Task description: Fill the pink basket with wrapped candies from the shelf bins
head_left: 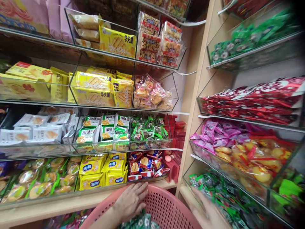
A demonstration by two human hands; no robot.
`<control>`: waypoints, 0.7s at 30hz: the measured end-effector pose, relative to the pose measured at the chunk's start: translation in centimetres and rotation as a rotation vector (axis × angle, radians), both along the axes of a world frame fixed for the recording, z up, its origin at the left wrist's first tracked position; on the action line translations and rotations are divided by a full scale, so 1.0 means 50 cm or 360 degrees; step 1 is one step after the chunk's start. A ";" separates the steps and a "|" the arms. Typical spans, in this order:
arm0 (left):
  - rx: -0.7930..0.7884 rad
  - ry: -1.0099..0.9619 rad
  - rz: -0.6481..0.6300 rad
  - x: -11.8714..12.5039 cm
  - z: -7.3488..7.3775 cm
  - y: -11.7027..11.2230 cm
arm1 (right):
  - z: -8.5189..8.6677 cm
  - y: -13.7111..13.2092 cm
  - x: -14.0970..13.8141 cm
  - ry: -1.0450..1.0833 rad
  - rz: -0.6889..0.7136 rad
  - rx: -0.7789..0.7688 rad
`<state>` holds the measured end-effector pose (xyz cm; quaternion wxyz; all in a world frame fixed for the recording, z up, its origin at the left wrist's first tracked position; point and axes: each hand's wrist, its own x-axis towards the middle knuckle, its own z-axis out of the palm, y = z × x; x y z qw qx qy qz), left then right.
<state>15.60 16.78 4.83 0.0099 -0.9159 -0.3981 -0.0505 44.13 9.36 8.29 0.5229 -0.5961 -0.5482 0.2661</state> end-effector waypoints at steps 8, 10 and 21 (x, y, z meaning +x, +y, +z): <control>-0.0068 -0.0103 -0.0045 -0.012 -0.017 0.021 | 0.263 0.211 -0.108 -0.0861 -0.0170 0.0756; -0.0076 -0.0138 -0.0064 -0.013 -0.013 0.020 | 0.281 0.258 -0.115 -0.1026 -0.0266 0.0779; -0.0259 -0.0176 0.0019 -0.008 -0.002 0.011 | 0.277 0.297 -0.124 -0.0864 -0.0433 0.0838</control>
